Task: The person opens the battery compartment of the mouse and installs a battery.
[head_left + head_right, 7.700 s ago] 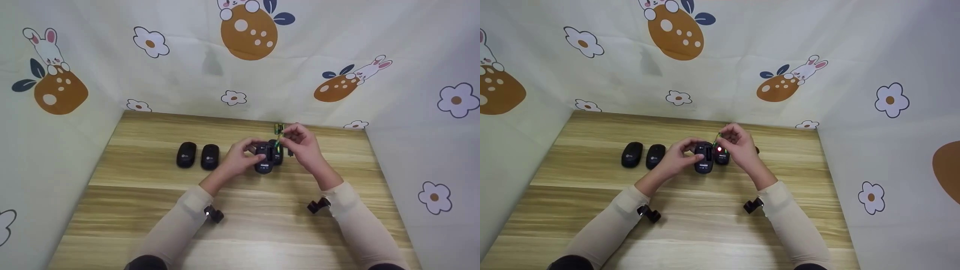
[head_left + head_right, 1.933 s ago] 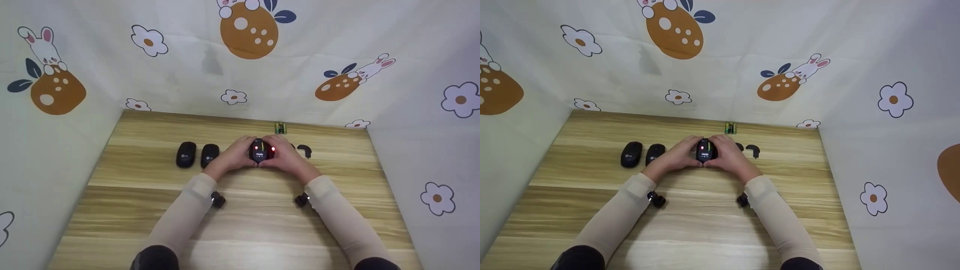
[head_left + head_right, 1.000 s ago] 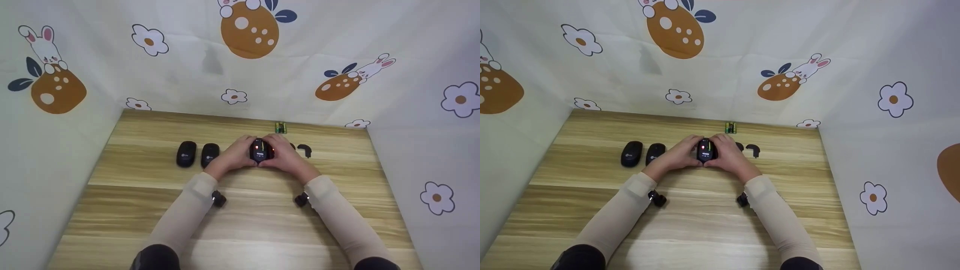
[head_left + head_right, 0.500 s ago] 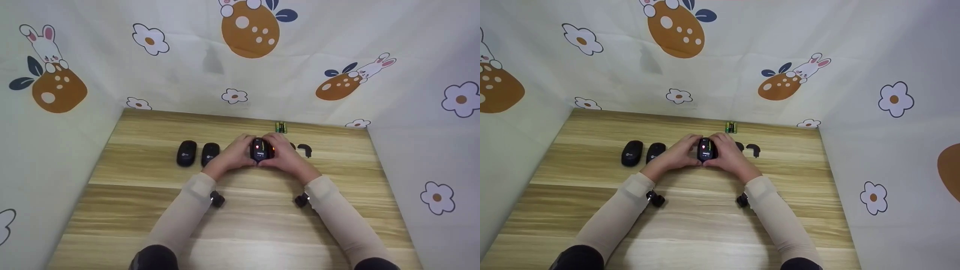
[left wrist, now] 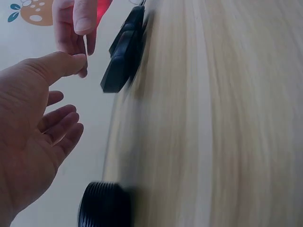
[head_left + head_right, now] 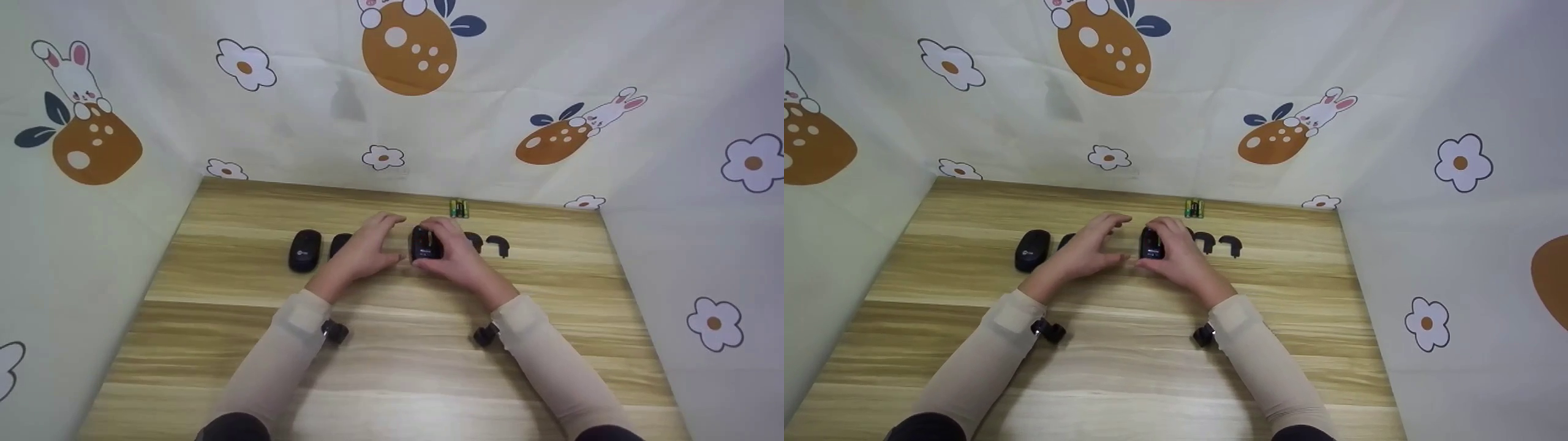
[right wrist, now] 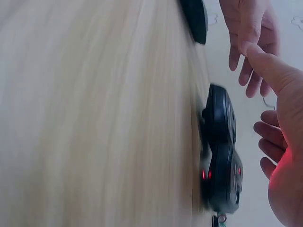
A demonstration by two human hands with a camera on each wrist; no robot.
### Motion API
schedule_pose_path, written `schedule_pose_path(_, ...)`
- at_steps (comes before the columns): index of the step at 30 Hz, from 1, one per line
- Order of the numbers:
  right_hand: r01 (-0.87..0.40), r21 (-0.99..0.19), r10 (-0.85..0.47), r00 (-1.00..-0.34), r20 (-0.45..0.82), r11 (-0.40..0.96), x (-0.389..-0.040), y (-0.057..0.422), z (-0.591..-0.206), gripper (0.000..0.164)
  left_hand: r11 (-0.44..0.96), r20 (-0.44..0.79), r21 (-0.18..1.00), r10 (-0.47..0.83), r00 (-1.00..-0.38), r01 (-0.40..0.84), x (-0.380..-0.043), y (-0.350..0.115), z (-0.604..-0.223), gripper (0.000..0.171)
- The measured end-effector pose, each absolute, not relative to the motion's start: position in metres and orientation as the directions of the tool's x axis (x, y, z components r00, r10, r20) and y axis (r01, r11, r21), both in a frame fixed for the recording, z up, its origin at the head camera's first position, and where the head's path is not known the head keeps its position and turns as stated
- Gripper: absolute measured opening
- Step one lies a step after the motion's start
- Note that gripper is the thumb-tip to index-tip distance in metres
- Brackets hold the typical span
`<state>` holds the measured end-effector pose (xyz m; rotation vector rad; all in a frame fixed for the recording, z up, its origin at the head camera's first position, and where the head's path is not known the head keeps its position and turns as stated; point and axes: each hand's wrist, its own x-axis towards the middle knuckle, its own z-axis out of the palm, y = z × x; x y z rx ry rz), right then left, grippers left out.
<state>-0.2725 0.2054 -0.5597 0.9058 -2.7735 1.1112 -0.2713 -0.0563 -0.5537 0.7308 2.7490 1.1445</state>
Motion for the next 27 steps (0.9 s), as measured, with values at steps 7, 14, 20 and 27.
schedule_pose_path(7, -0.523, -0.651, -0.504, -0.829, 0.241, 0.55, -0.263, 0.191, -0.557, 0.076, 0.604, 0.137, 0.685, 0.442, -0.887, 0.406, -0.263, -0.086, -0.55, 0.077)
schedule_pose_path(14, -0.548, -0.642, -0.524, -0.812, 0.256, 0.536, -0.259, 0.177, -0.556, 0.075, 0.597, 0.108, 0.716, 0.416, -0.903, 0.361, -0.256, -0.111, -0.547, 0.072)
schedule_pose_path(20, -0.569, -0.629, -0.55, -0.795, 0.256, 0.529, -0.256, 0.158, -0.556, 0.071, 0.614, 0.078, 0.713, 0.412, -0.908, 0.34, -0.254, -0.129, -0.546, 0.067)
schedule_pose_path(27, -0.555, -0.647, -0.581, -0.788, 0.206, 0.523, -0.256, 0.131, -0.556, 0.071, 0.656, 0.036, 0.671, 0.435, -0.9, 0.344, -0.254, -0.145, -0.543, 0.069)
